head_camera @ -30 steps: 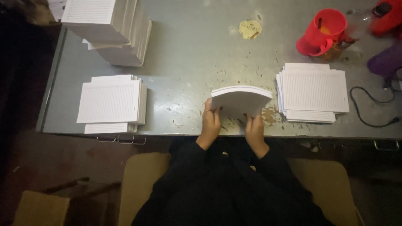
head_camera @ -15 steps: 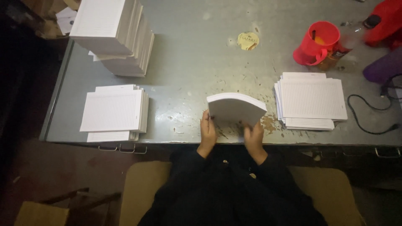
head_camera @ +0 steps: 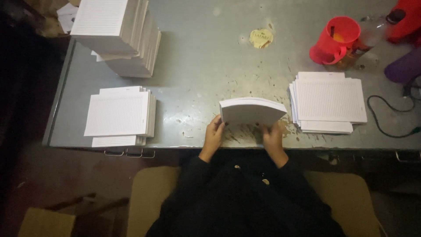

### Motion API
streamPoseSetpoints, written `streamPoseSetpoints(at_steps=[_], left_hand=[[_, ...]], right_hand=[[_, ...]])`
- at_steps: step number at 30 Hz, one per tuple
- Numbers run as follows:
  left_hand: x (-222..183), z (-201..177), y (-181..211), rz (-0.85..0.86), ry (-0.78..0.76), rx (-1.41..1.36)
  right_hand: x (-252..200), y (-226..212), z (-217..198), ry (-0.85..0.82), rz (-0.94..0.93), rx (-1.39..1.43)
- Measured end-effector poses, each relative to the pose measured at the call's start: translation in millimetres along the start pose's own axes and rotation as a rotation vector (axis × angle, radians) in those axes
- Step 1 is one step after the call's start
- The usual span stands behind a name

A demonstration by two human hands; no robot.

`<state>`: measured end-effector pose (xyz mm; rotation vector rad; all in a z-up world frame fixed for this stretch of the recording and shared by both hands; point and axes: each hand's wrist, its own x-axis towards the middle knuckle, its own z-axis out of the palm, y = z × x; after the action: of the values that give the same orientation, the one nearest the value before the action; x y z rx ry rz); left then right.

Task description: Flipping through a stack of lined papers to inspect or count them and then organizing them into neat stacks on a desk.

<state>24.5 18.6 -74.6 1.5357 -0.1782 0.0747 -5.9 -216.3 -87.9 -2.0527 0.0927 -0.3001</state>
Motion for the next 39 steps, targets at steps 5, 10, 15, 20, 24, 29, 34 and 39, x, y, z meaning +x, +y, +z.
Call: streamPoseSetpoints(at_steps=[5,10,15,20,24,29,34,39], left_hand=[[3,-4,-2,0.029,-0.051,0.029],[-1,-1,5,0.028,-0.043,0.057],[-7,3,40,0.024,-0.030,0.070],[-6,-2,-1,0.028,-0.037,0.089],[5,-11,17,0.046,-0.125,0.080],[36,-22,73,0.125,-0.409,0.000],[33,-17,68,-0.007,-0.503,0.141],[28,-17,33,-0.031,-0.343,0.197]], right_hand=[[10,5,-3,-0.066,-0.013,0.024],[6,33,1,-0.075,0.015,0.061],[-2,61,-2,0.017,-0.100,-0.157],[3,25,-1,-0.043,-0.021,0.049],[5,5,-12,-0.108,-0.007,0.075],[3,-13,-15,-0.143,0.056,0.111],[17,-4,-17,-0.139,0.057,0.086],[9,26,11,-0.049,0.087,0.134]])
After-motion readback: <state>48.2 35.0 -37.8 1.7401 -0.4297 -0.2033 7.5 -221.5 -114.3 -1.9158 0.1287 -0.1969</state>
